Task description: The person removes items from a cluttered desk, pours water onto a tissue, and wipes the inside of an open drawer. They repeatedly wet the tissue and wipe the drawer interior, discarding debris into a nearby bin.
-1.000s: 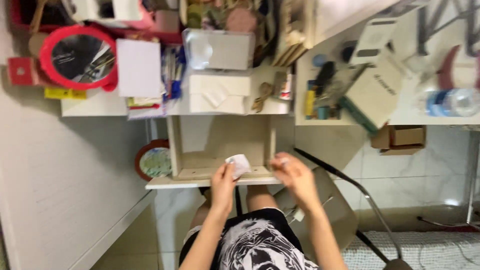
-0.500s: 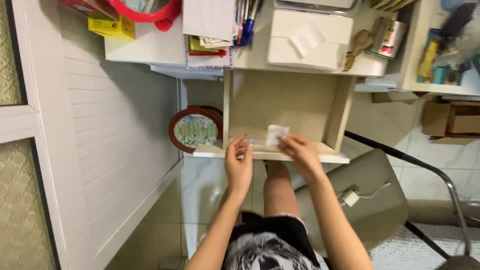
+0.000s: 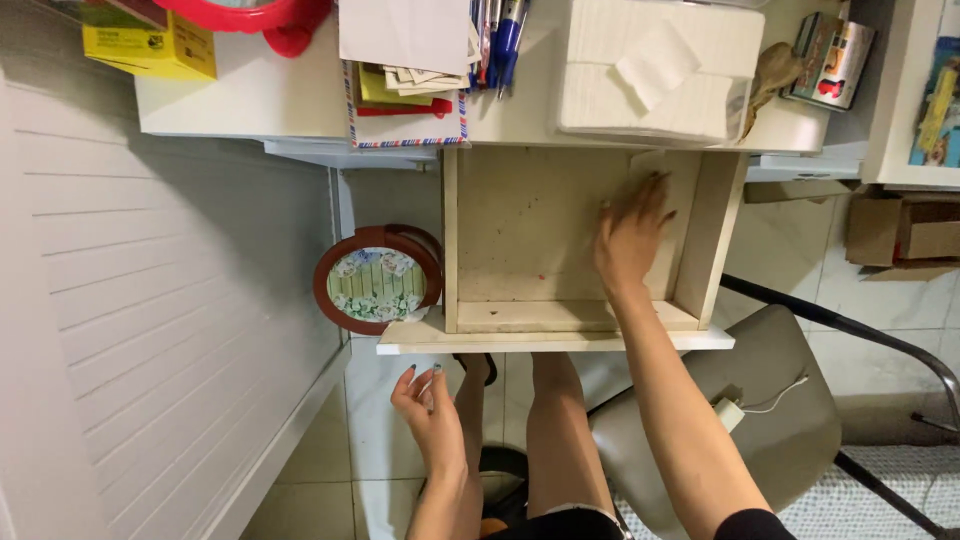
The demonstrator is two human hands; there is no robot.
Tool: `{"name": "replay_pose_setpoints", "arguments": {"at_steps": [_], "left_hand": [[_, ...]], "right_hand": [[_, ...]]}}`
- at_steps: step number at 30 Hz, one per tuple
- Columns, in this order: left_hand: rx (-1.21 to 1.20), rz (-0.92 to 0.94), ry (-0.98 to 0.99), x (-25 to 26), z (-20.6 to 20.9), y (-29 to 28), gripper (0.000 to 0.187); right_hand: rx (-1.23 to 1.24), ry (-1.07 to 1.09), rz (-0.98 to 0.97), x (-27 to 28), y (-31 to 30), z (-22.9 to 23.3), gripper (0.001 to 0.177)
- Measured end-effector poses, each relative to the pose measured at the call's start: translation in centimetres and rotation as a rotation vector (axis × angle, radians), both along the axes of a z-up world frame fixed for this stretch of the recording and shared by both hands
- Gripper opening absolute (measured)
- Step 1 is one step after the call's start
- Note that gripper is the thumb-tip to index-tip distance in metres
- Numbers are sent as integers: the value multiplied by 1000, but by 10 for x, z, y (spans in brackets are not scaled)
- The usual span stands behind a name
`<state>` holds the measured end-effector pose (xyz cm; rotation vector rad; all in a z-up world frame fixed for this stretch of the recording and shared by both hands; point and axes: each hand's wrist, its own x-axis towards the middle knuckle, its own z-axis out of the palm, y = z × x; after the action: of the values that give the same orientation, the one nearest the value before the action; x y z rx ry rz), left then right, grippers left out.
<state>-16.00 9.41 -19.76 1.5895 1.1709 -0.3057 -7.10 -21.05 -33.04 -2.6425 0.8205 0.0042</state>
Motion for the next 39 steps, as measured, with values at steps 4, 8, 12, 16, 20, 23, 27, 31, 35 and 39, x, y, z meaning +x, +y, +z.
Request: {"name": "replay_pose_setpoints", "arguments": {"at_steps": [4, 8, 12, 16, 20, 23, 27, 31, 35, 39], "left_hand": [[-364, 175, 186, 26, 5, -3, 78], [-623, 220, 218, 43, -12, -9, 115], [-740, 179, 215, 40, -53, -12, 84], [-608, 315, 198, 38, -50, -19, 62], [-589, 329, 185, 52, -29, -27, 49], [-594, 318, 144, 43, -46, -25, 50], [-602, 275, 162, 39, -48, -25, 57], [-508, 315, 170, 24, -76, -19, 36], [-543, 318, 161, 34, -55, -23, 40], [-588, 310, 133, 29, -62, -21, 39]], "right_hand": [[-168, 33, 70, 11, -18, -5, 70], [-74, -77, 39, 16, -10, -22, 71], [-214, -144, 169, 46, 28, -11, 59], [-42, 24, 390, 58, 85, -7, 66], [8, 43, 567, 79, 76, 32, 75], [-125, -139, 198, 56, 8, 27, 48], [-229, 92, 115, 28, -14, -15, 65], [193, 344, 50, 8, 51, -113, 50], [-254, -274, 568, 98, 120, -57, 62], [-1, -67, 374, 91, 53, 30, 55]]}}
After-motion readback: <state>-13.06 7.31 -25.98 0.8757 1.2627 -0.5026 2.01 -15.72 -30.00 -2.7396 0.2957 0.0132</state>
